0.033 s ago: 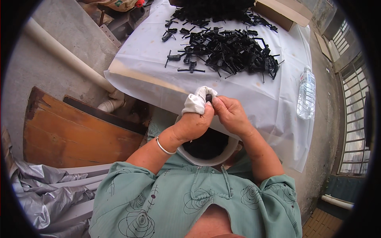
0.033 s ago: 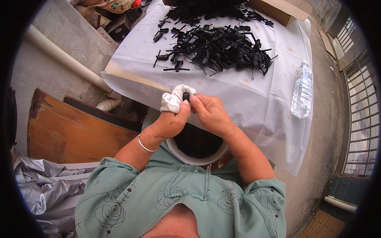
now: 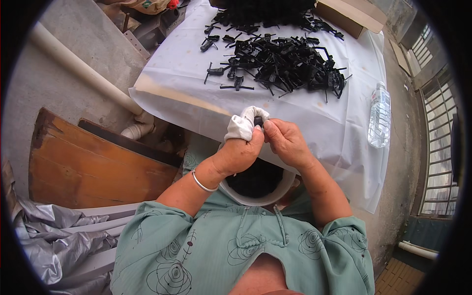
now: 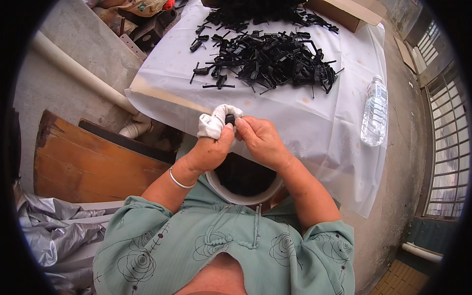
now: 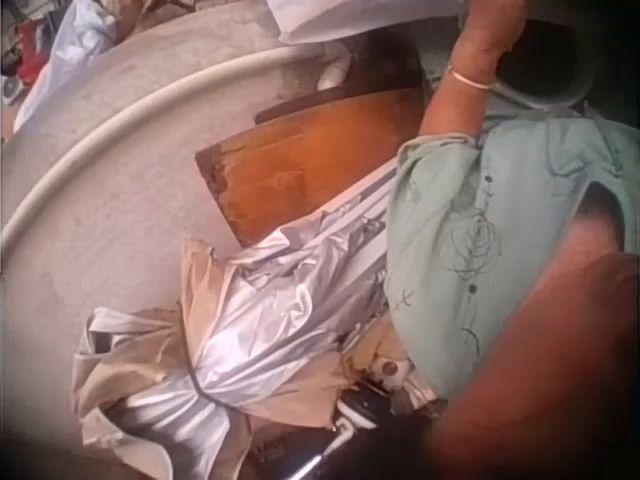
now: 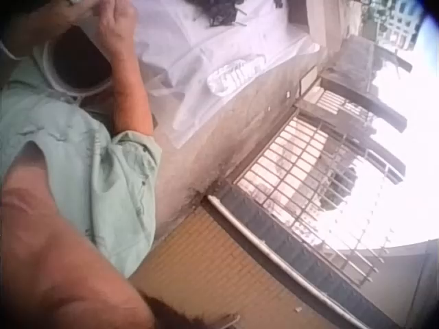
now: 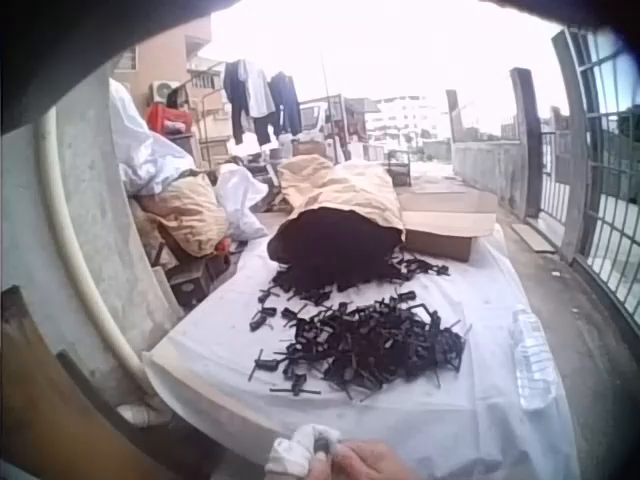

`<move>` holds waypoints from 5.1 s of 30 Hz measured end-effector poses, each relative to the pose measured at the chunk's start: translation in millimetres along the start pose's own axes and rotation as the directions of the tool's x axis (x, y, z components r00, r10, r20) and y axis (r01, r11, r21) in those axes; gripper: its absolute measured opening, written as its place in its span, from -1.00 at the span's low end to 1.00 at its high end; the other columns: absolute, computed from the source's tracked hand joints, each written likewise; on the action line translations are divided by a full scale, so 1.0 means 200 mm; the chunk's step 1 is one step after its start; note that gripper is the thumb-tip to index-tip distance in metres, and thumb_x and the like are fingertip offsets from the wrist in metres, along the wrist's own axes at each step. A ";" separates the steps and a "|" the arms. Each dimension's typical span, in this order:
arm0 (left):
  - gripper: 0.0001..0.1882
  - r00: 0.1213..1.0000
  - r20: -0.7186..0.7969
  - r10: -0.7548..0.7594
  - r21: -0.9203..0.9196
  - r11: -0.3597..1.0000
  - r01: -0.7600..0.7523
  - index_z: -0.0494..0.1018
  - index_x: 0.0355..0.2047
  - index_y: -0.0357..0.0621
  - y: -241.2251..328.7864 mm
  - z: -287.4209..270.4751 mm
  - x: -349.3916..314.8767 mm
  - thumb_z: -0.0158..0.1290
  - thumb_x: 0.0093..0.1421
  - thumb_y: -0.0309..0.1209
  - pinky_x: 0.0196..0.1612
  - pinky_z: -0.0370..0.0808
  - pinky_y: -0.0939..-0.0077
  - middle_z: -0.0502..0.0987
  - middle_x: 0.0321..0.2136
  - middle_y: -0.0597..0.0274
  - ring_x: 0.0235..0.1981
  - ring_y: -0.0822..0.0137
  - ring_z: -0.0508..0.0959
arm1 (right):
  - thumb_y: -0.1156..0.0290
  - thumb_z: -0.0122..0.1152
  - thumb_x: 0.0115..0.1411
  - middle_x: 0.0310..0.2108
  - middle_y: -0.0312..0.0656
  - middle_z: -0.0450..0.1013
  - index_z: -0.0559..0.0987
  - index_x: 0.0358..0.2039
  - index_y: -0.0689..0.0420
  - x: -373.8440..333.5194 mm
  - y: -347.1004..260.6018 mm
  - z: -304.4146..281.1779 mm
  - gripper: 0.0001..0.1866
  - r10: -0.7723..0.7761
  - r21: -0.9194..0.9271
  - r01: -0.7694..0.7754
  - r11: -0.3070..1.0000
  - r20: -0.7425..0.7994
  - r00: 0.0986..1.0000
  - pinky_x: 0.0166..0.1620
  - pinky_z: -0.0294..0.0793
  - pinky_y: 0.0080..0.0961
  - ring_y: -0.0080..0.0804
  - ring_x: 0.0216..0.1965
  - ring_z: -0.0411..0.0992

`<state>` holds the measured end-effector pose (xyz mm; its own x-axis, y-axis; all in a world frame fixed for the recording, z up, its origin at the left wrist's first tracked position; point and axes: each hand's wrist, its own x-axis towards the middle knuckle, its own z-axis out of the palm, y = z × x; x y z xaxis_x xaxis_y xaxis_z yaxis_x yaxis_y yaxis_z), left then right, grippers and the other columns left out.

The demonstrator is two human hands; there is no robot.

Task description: Cleaning and inspecting small black plastic components with a white cloth at a sorting table.

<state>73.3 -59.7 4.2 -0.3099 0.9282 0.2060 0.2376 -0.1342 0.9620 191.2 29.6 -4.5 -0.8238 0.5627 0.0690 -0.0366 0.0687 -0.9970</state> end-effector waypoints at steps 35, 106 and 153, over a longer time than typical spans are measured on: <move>-0.73 0.996 0.067 -0.064 -0.254 0.964 0.079 0.26 -0.11 -0.27 -0.10 0.04 0.17 -0.09 0.17 -0.51 -0.35 0.40 0.63 0.43 -0.36 0.24 -0.40 0.53 0.40 | 0.44 0.23 0.02 -0.64 -0.17 0.31 0.43 -0.49 0.24 0.04 0.00 -0.12 -0.83 -0.519 -0.593 0.299 0.748 -0.240 0.821 -0.59 0.24 -0.56 -0.45 -0.68 0.25; -0.64 0.945 0.244 0.218 0.655 0.682 -0.326 0.38 -0.09 -0.17 0.06 -0.14 0.35 -0.03 0.09 -0.34 -0.16 0.41 0.28 0.47 -0.25 -0.12 -0.21 -0.01 0.47 | 0.35 0.07 0.15 -0.75 -0.22 0.21 0.38 -0.62 0.30 0.05 -0.04 -0.33 -0.70 -0.315 -0.589 0.069 0.805 -0.326 0.891 -0.57 0.18 -0.53 -0.58 -0.66 0.10; -0.70 0.960 0.255 -0.112 -0.209 0.963 0.168 0.28 -0.09 -0.25 0.08 0.10 0.14 -0.03 0.15 -0.51 -0.55 0.36 0.76 0.40 -0.40 0.34 -0.53 0.63 0.36 | 0.39 0.16 0.13 -0.67 -0.47 0.19 0.40 -0.54 0.18 -0.02 -0.06 -0.21 -0.81 -0.252 -0.204 0.194 0.959 -0.316 0.914 -0.58 0.11 -0.71 -0.73 -0.61 0.08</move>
<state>86.8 -29.2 22.6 -0.0895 0.9950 0.0441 -0.0160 -0.0457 0.9988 218.5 60.4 8.5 -0.5650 0.7579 0.3262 -0.0798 0.3433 -0.9358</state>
